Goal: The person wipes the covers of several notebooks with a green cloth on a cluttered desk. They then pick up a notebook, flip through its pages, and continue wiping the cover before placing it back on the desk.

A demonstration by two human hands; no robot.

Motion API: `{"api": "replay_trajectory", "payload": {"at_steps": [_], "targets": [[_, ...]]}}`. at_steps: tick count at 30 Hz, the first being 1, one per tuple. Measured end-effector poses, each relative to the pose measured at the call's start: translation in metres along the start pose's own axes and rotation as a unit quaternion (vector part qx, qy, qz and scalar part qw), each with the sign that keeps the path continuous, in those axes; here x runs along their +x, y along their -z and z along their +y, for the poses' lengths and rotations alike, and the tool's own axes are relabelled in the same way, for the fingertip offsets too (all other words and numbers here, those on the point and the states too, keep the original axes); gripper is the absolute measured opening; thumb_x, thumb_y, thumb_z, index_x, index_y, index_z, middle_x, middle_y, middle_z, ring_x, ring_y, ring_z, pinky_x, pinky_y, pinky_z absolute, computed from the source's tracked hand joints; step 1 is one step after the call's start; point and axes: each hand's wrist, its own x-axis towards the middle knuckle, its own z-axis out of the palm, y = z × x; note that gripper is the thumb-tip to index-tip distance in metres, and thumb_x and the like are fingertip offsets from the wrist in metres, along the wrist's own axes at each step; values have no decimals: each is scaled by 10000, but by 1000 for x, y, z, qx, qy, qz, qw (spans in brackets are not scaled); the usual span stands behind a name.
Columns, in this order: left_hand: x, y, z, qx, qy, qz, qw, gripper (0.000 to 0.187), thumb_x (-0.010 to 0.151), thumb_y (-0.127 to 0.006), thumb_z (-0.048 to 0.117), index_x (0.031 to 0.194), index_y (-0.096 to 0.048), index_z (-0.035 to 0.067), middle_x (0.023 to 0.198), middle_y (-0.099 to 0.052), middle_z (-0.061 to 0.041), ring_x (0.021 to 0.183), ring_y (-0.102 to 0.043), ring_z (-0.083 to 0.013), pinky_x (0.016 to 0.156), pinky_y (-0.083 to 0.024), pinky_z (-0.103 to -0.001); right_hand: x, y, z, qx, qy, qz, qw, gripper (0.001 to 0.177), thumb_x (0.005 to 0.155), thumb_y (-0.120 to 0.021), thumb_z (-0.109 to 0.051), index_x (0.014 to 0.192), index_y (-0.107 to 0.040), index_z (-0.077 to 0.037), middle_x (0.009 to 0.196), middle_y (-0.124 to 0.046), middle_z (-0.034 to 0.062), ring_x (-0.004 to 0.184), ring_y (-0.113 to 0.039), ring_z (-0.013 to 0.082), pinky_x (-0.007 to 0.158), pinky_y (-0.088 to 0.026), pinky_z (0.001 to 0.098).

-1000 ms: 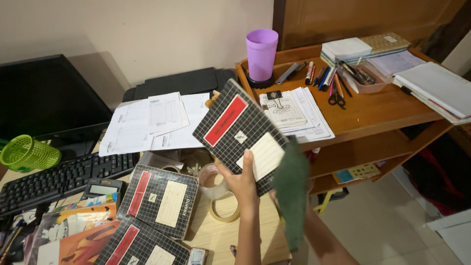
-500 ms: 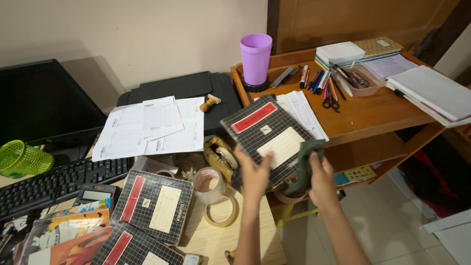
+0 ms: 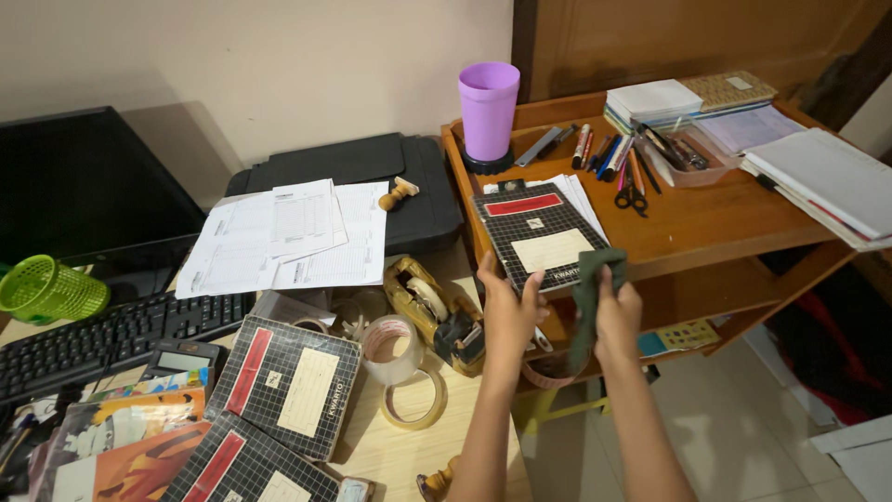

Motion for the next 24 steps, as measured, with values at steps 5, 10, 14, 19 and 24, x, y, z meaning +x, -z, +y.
{"api": "replay_trajectory", "payload": {"at_steps": [5,10,14,19,24], "targets": [[-6,2,10,26,-13,15,999,692,938,-703,250,1437,-298,-5,724,-672,-83,552,-675,-158,501,-555,-278,1,26,3,-163,175,80,968,385,1146,-558,-332,1181,-651,40,973,-662,95,819,-568,160,723,-460,306],[-16,19,14,69,9,16,997,636,929,-722,294,1388,-395,0,668,-683,-59,548,-692,-148,502,-549,-268,-27,25,-32,-20,274,86,958,323,1170,-519,-262,1303,-577,26,1201,-665,46,1056,-626,131,925,-509,282],[-22,46,17,65,-7,36,997,571,943,-697,294,1353,-440,-10,680,-704,-49,567,-712,-137,509,-560,-262,-52,2,-55,31,281,47,958,297,1158,-516,-209,1351,-575,9,1215,-666,46,1052,-620,118,927,-518,289],[-35,95,27,36,-35,94,994,520,968,-668,266,1369,-458,9,707,-697,-39,598,-704,-124,528,-568,-250,-72,-41,-49,41,223,-62,972,274,1116,-543,-179,1324,-605,-13,1212,-663,14,1051,-610,88,909,-511,263],[-59,161,22,64,-68,209,974,447,989,-659,257,1337,-508,20,758,-712,-55,656,-710,-117,570,-569,-252,-113,-100,-26,2,192,-208,959,233,1081,-576,-169,1240,-638,-10,1087,-658,10,963,-585,101,860,-493,271]]}}
